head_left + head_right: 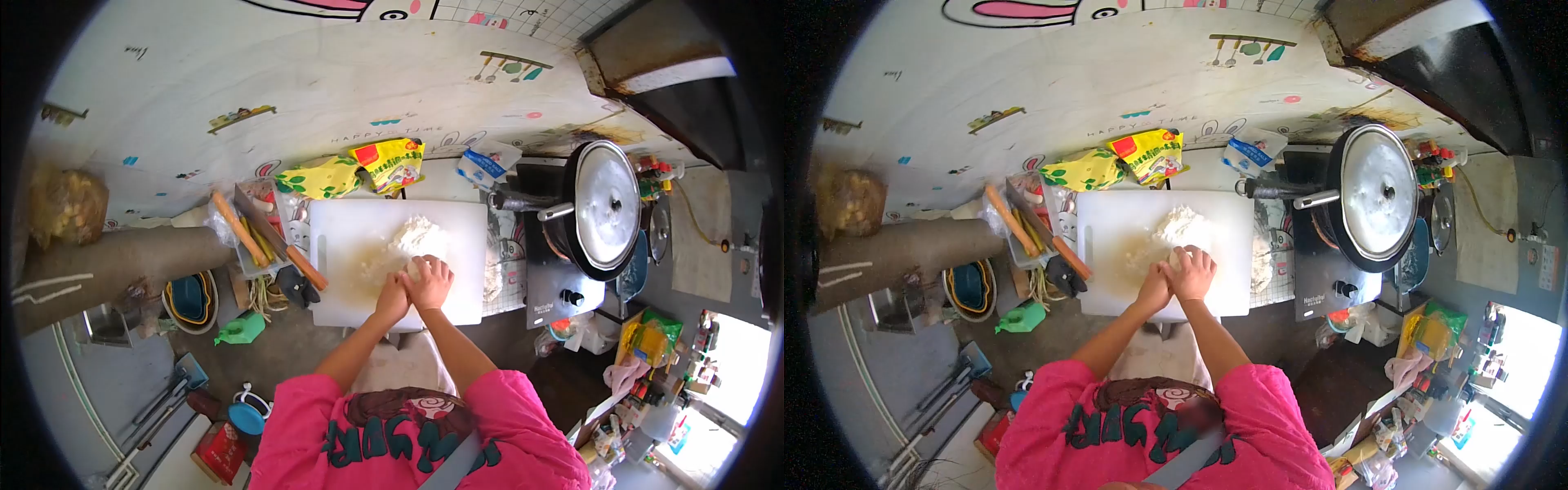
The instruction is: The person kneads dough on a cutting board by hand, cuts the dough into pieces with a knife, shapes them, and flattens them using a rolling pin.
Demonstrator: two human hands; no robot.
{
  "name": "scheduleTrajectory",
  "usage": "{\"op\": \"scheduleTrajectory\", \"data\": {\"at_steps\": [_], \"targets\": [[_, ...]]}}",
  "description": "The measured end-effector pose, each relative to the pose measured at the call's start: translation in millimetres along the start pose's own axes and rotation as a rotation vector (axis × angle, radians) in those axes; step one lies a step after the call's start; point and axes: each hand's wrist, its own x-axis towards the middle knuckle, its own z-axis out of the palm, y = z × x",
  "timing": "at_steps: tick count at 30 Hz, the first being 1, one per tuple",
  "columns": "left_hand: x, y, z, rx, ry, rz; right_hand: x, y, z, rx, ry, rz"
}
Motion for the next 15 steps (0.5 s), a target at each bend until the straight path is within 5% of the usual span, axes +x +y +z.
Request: {"op": "scheduleTrajectory", "data": {"at_steps": [3,6,15], "targets": [[12,-23,19,-0.193,-0.021,-0.099,18,5,5,-0.006,-0.015,0.067],[15,17,-6,0.133,-0.117,-0.046,33,5,5,-0.027,-0.036,0.102],[17,16,-9,0.334,-0.163,0.035,60,22,19,-0.011,-0.016,0.116]]}}
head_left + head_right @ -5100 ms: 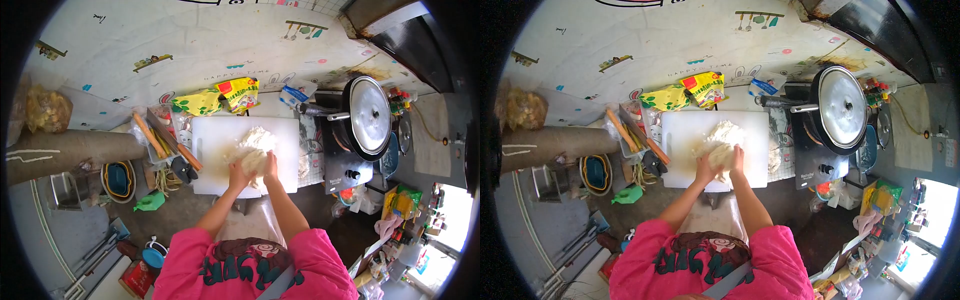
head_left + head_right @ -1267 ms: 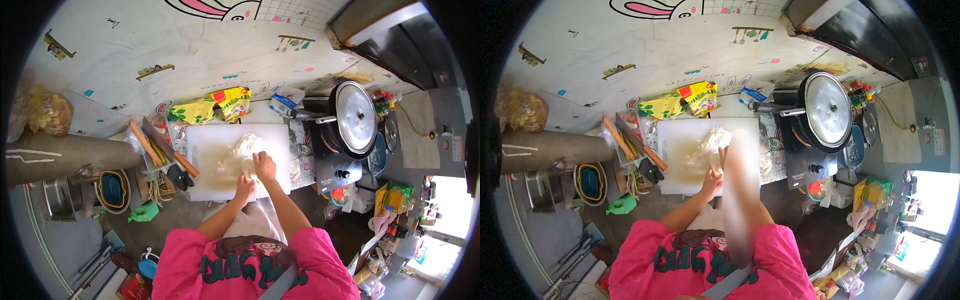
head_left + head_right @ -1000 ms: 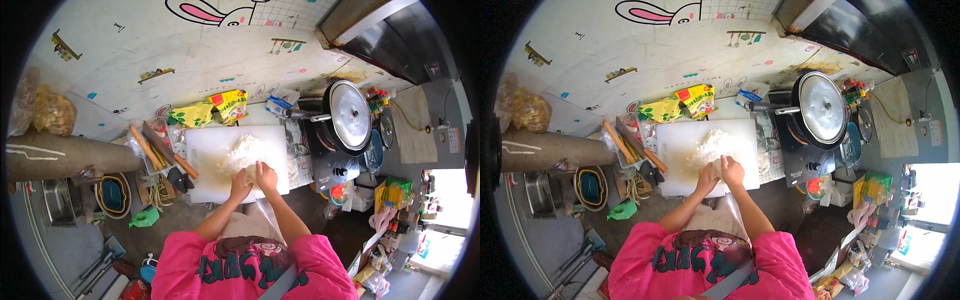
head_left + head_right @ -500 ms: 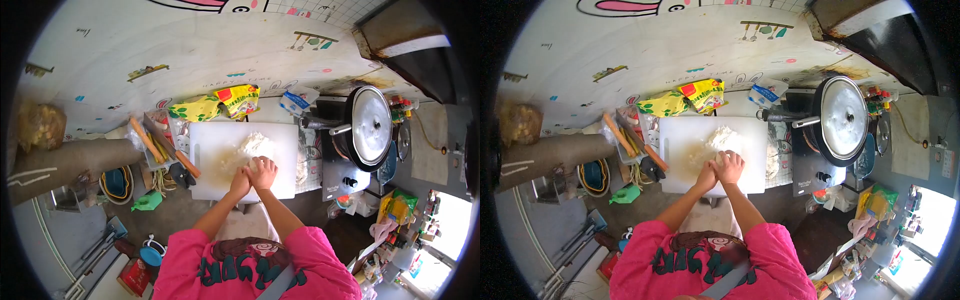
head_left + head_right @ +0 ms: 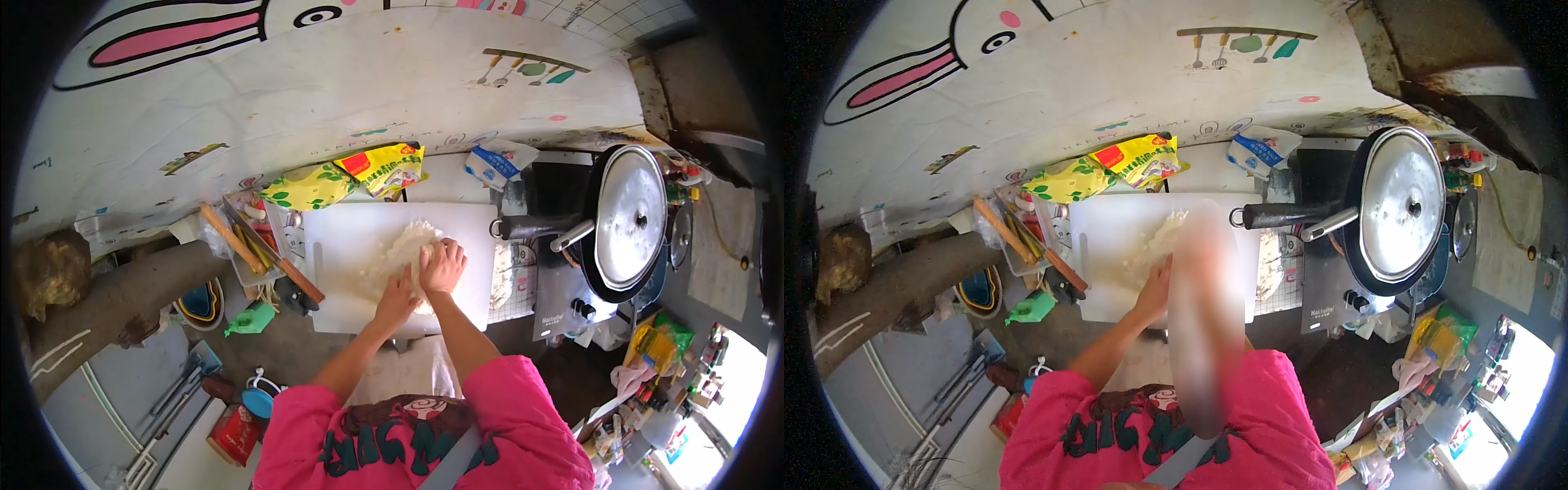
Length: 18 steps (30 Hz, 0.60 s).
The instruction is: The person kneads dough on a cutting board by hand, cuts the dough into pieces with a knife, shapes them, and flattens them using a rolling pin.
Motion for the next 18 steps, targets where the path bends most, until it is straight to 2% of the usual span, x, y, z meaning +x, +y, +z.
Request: {"op": "scheduleTrajectory", "data": {"at_steps": [3,5,9,11,12,14,16,17,18], "targets": [[-12,-3,6,-0.029,0.067,-0.019,-7,17,24,-0.195,0.22,-0.16],[-30,14,-6,-0.254,0.152,-0.149,-8,21,29,-0.164,0.187,-0.116],[-48,23,-1,-0.262,0.127,-0.242,-12,11,19,0.024,0.172,-0.039],[-46,27,2,-0.324,0.079,-0.314,-15,19,14,0.193,-0.016,-0.037],[-38,15,12,-0.328,0.086,-0.235,-15,24,11,0.274,-0.11,-0.04],[-17,-20,37,-0.338,0.099,-0.085,-22,32,1,0.254,-0.09,-0.146],[-12,-20,37,-0.364,0.121,-0.141,-28,41,-5,0.207,-0.111,-0.209],[-10,-22,38,-0.412,0.142,-0.166,-32,41,-5,0.131,0.018,-0.267],[-9,-27,41,-0.459,0.163,-0.191,-37,40,-9,0.121,0.033,-0.306]]}}
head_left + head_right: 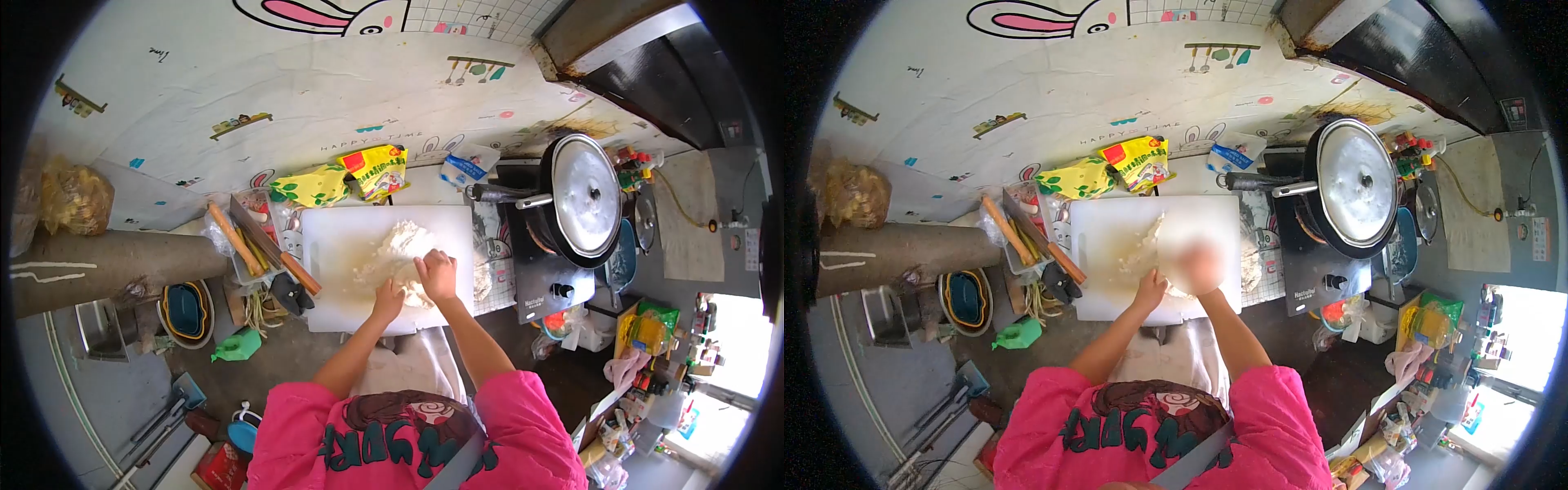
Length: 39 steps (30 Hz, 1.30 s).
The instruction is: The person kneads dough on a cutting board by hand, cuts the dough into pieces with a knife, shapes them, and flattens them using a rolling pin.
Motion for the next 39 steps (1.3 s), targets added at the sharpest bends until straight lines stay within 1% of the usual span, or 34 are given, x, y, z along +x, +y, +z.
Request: {"op": "scheduleTrajectory", "data": {"at_steps": [2,3,4,5,7,8,10,13,14,16,17,19,20,21,23,27,29,32,33,36,38,39], "targets": [[1,2,-3,-0.135,-0.02,-0.015,-8,-10,-16,-0.022,0.02,-0.075],[1,4,-4,-0.203,-0.033,-0.024,-3,-33,-38,0.082,0.076,-0.102],[-2,10,-5,-0.251,-0.031,-0.04,-12,-35,-38,0.118,0.001,-0.044],[-4,15,-6,-0.301,-0.025,-0.057,-21,-40,-37,0.101,0.033,-0.047],[-11,34,-16,-0.265,-0.05,-0.058,-32,-55,-44,0.02,0.062,-0.055],[-16,45,-22,-0.176,-0.088,-0.043,-35,-57,-40,0.007,0.073,-0.026],[-15,38,-18,-0.088,-0.084,-0.011,-40,-55,-30,-0.022,0.099,0.037],[1,-4,6,-0.045,0.104,0.096,-34,-53,-17,-0.088,0.07,0.092],[5,-15,12,0.004,0.202,0.173,-31,-55,-14,-0.116,0.054,0.112],[5,-19,10,0.012,0.215,0.151,-30,-52,-1,-0.156,0.07,0.129],[4,-22,9,-0.034,0.131,0.053,-28,-50,6,-0.177,0.08,0.137],[5,-12,0,-0.056,0.037,-0.04,-16,-52,3,-0.199,-0.004,0.201],[4,-5,-3,-0.031,0.026,-0.038,-10,-54,2,-0.21,-0.048,0.235],[4,-2,-3,-0.008,0.014,-0.036,-6,-50,5,-0.201,-0.02,0.234],[3,4,0,-0.039,0.071,-0.092,1,-44,10,-0.184,0.036,0.235],[2,20,12,0.016,0.242,-0.123,14,-37,11,-0.175,-0.063,0.343],[5,20,16,0.008,0.257,-0.158,21,-35,9,-0.167,-0.109,0.356],[6,26,17,0.055,0.263,-0.203,-1,0,61,-0.344,-0.109,0.284],[5,30,17,0.08,0.266,-0.211,-5,9,72,-0.319,-0.069,0.251],[2,35,17,0.103,0.338,-0.189,1,21,80,-0.366,-0.14,0.279],[-11,45,16,-0.222,0.308,-0.34,-3,30,89,-0.474,0.072,0.144],[-21,50,16,-0.388,0.289,-0.411,-3,33,93,-0.478,0.099,0.12]]}}
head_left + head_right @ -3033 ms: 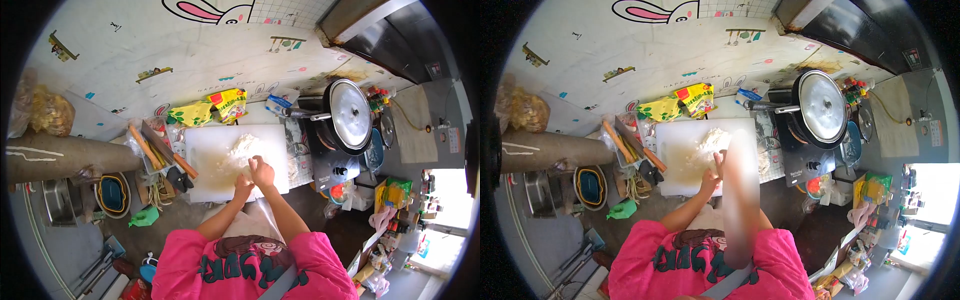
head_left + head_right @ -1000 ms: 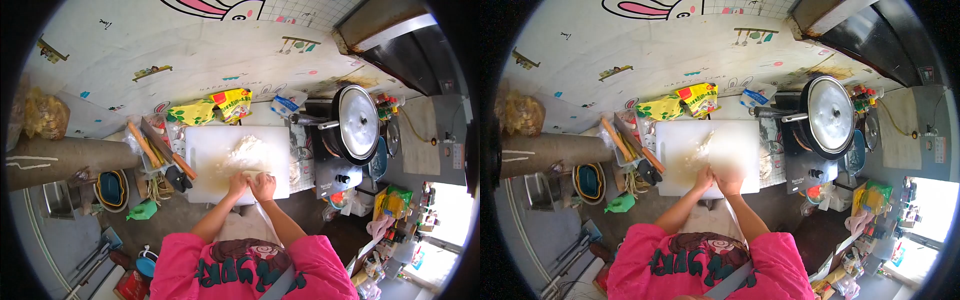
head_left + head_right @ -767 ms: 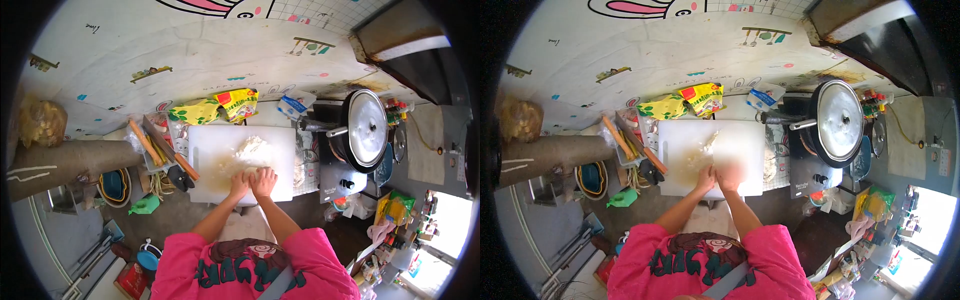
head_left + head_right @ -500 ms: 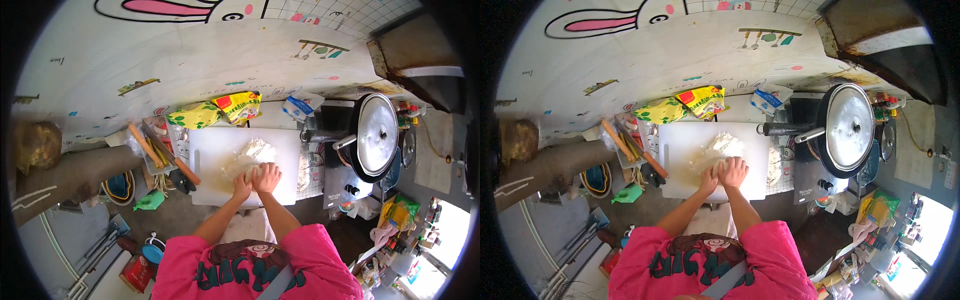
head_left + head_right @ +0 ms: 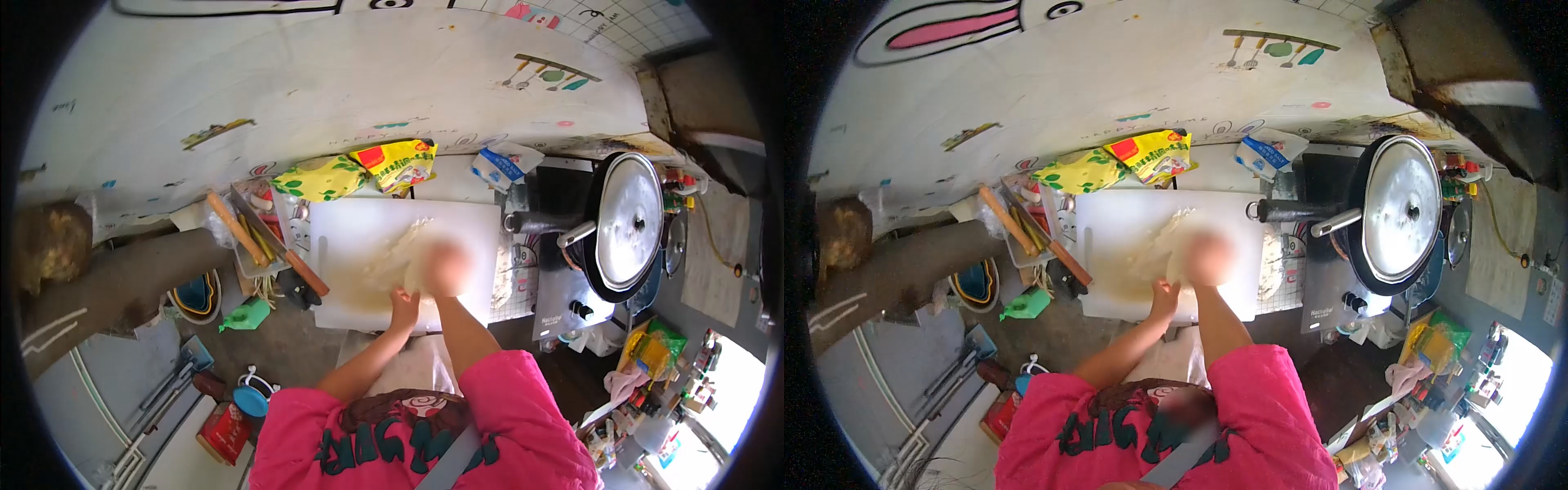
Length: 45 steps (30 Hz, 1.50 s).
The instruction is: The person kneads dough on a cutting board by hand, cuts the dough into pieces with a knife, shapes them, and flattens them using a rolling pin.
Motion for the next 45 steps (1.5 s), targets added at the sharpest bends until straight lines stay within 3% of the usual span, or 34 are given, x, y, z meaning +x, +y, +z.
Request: {"op": "scheduleTrajectory", "data": {"at_steps": [3,4,7,12,15,16,19,20,23,26,29,30,33,36,39,42,45], "targets": [[-23,-3,-4,-0.232,-0.285,-0.222,-6,7,17,0.029,-0.023,-0.03],[-20,-1,-5,-0.151,-0.444,-0.29,-9,10,24,0.051,-0.045,-0.045],[-7,-12,5,-0.524,-0.404,-0.399,-15,22,28,0.125,-0.073,-0.109],[-12,-11,-1,-0.656,-0.465,-0.326,-7,24,-37,0.237,-0.066,-0.187],[-37,-5,-5,-0.483,-0.425,-0.137,-17,26,-41,0.172,0.237,-0.19],[-28,-7,-5,-0.222,-0.388,-0.04,-19,26,-54,-0.004,0.216,-0.184],[-20,0,-11,0.076,-0.201,0.624,-16,42,-84,0.143,-0.033,-0.173],[-16,7,-18,0.211,-0.229,0.637,-14,47,-89,0.424,-0.237,0.037],[4,0,-23,0.502,-0.16,0.721,-20,30,-89,0.36,-0.305,0.18],[4,5,-30,0.515,-0.198,0.71,-45,26,-50,0.306,-0.254,0.139],[12,-4,-39,0.51,-0.278,0.612,-70,4,-34,0.39,-0.035,-0.04],[20,-5,-37,0.497,-0.308,0.583,-49,-27,-95,0.557,-0.214,0.168],[28,2,-38,0.631,-0.369,0.696,-14,-52,-116,0.341,-0.109,0.384],[26,18,-31,0.272,-0.393,0.285,5,-45,-118,0.196,-0.447,0.358],[21,43,-26,0.188,-0.35,0.179,12,-36,-98,0.253,-0.474,0.309],[19,48,-31,0.813,-0.313,0.64,11,-26,-73,0.436,-0.384,0.264],[21,45,-26,0.744,-0.234,0.67,3,-16,-53,0.608,-0.33,0.286]]}}
